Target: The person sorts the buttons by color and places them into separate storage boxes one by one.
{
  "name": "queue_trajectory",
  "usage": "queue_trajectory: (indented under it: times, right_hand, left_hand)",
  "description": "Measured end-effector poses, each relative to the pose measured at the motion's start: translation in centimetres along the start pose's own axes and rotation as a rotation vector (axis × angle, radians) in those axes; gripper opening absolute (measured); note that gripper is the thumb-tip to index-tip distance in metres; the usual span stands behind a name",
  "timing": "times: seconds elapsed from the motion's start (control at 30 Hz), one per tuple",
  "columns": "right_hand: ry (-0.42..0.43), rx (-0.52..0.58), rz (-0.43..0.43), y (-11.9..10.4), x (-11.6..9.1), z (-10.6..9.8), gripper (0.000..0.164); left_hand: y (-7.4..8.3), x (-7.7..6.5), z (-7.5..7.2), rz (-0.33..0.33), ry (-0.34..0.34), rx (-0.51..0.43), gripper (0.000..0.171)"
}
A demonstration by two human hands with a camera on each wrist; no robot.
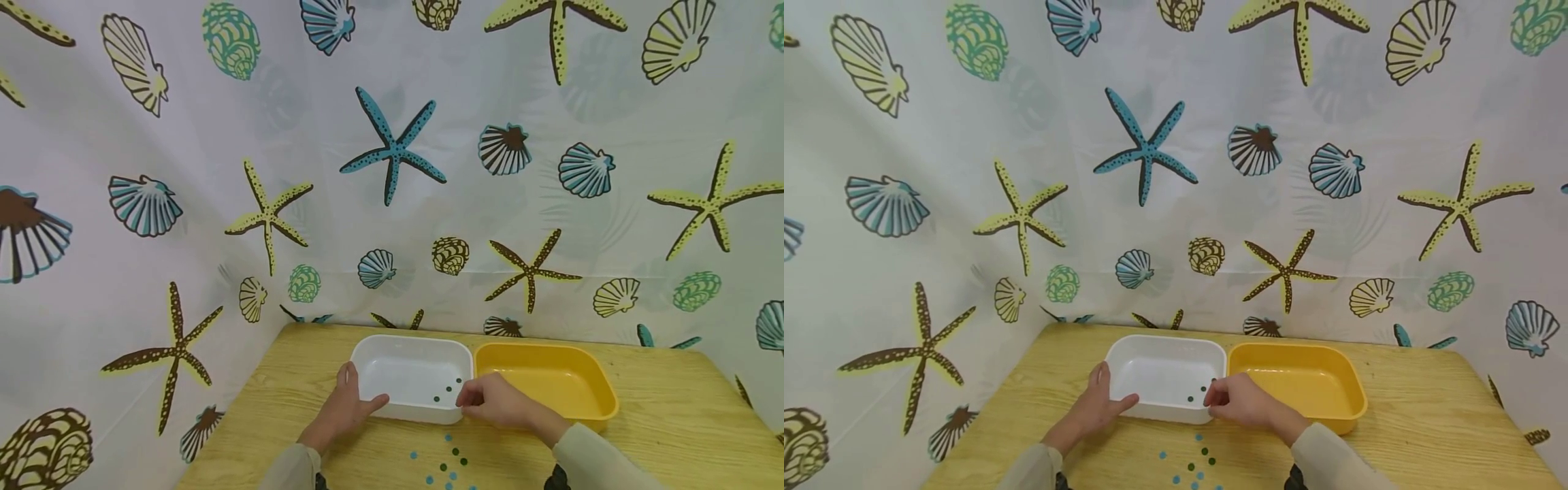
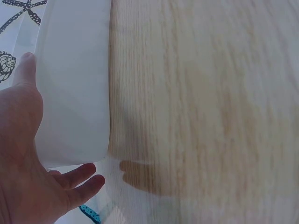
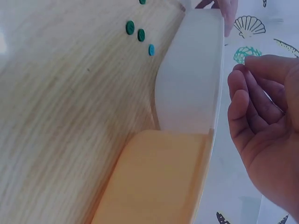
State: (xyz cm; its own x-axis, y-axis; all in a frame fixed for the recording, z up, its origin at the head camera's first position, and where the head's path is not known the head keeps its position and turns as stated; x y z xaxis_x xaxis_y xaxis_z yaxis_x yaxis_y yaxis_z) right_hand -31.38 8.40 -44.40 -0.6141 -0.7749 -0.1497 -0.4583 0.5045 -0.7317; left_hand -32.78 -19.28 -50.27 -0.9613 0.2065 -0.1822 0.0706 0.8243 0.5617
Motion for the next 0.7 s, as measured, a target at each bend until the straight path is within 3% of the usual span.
queue_trajectory:
  times: [0.7]
  right_hand:
    - [-0.238,-0.127,-0.024,1.1,-1.2,4.6,0.013]
  left_hand:
    - [0.0,0.1,0.1,-0.006,-0.004,-0.008,0.110]
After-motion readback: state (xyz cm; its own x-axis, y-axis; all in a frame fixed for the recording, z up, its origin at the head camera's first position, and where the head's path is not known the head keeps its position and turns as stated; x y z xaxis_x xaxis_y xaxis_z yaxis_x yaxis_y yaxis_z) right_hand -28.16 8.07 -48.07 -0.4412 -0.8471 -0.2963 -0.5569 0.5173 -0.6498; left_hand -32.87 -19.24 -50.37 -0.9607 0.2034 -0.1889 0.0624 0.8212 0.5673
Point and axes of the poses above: each hand's wrist, its own x-axis towards the middle knuckle, its own z-axis out of the palm, y = z × x, the point moved 5 cm from there along x, towards the middle knuckle, and after that the axes turned 14 degrees about -y, right-handed, at the moved point
